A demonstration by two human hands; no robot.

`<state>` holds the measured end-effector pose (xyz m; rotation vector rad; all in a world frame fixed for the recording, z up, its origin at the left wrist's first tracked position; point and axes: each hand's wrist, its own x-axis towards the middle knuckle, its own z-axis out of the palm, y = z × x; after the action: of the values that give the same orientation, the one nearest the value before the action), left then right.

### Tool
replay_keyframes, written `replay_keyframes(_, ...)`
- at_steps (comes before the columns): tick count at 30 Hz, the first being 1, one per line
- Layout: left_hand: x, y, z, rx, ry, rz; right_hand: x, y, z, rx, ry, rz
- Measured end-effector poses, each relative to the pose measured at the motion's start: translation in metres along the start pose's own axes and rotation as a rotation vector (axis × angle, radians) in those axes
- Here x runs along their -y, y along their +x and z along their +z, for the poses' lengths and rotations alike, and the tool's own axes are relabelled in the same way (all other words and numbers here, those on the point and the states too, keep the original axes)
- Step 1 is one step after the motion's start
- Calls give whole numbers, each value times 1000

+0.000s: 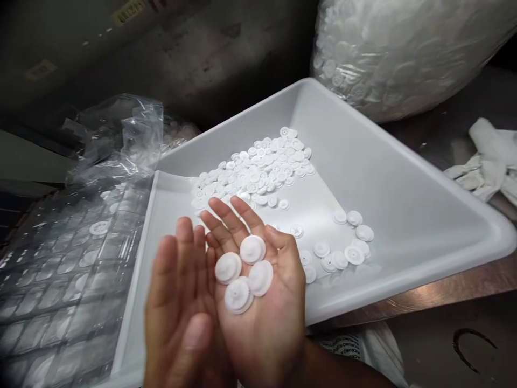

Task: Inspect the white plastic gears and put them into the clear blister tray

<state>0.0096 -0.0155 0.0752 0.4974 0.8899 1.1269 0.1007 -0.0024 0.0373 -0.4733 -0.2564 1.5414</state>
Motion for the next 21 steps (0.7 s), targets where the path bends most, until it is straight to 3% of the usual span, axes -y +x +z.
replay_keyframes(3, 20, -1, 7, -29, 99, 352, 4, -3, -3, 160, 185, -47)
replay_keyframes(5, 29, 1, 7, -9, 174, 483, 3, -6, -6, 245, 269, -77)
replay_keyframes(8, 29, 2, 1, 127, 177, 443, 1, -8, -9, 282, 359, -104)
replay_keyframes(10, 24, 1, -3, 158, 170, 408, 1, -10, -9, 289, 390, -111)
replay_keyframes(14, 19, 1, -7, 58, 271, 443, -1, -11, -7, 271, 438, -120)
replay_keyframes(18, 24, 5, -15, 60, 391, 520, -8, -8, -4, 191, 508, -211)
replay_keyframes(21, 25, 6, -18, 13, 425, 520, -10, -5, -5, 201, 521, -232)
